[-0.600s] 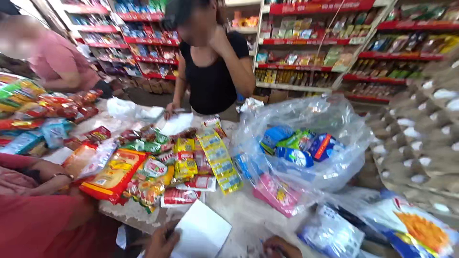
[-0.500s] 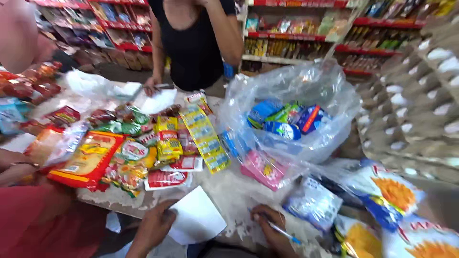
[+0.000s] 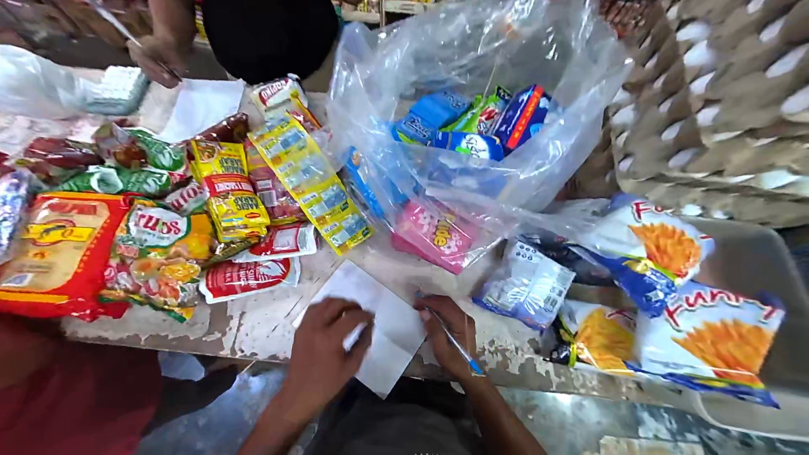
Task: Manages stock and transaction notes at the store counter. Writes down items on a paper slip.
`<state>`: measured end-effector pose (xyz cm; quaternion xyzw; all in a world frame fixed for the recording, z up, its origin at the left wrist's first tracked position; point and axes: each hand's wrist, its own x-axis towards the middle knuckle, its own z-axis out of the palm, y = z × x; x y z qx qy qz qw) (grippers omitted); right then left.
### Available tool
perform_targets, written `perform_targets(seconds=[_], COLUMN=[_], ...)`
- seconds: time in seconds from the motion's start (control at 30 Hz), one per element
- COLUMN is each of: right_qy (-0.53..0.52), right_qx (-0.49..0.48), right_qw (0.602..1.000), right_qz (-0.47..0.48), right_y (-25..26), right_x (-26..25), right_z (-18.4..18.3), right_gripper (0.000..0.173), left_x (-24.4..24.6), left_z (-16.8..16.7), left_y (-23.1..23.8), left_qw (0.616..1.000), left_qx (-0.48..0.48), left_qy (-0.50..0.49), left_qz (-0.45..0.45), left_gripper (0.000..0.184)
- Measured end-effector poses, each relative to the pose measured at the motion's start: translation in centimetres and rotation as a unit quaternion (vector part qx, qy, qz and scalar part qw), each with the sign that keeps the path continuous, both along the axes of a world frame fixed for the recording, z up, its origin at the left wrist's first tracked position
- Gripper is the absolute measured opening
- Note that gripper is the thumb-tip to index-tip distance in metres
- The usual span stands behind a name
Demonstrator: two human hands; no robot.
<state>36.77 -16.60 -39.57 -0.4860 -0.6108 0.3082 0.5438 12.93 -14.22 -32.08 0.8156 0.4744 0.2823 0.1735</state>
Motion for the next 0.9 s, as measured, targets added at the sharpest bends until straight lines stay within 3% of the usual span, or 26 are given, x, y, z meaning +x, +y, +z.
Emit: perform_targets(seconds=[0.17,0.3,0.47,0.6,0.7,0.9], right_qy=[-0.192,-0.256,-0.29,-0.276,-0.193,-0.09], right_qx=[0.038,0.051,0.049,0.052,0.027,-0.038], right_qw=[0.98,0.965,0.955,0.956,0.975,0.995], right_qz=[0.028,-0.003,0.031,0.081,0.103,0.025], right_y=[0.6,-0.3,-2.5,-2.4,-2.6,-2.9], right_x=[-0.9,-0.5,1.1,2.2,2.7,3.0], right_z=[-0.2,0.0,-0.3,0.2,1.4,1.8], right_gripper=[0.024,0.024,0.026,0.025,0.024,0.026], left_x=[1.7,0.5,-1.9,-1.4,-1.9,-3.0], left_z=[-5.4,-4.8,-5.1,-4.5,-3.5,-2.8], left_y=[-6.1,-6.3,-7.4,-7.8,-8.2,-7.7], left_qw=[0.99,0.993,0.997,0.998,0.998,0.996], left_qx=[0.021,0.037,0.034,0.006,-0.011,-0.034], left_qy=[0.133,0.103,0.061,0.053,0.052,-0.02], left_qz=[-0.029,-0.032,0.026,0.034,0.045,0.074], left_gripper=[0.05,0.019,0.027,0.024,0.025,0.025])
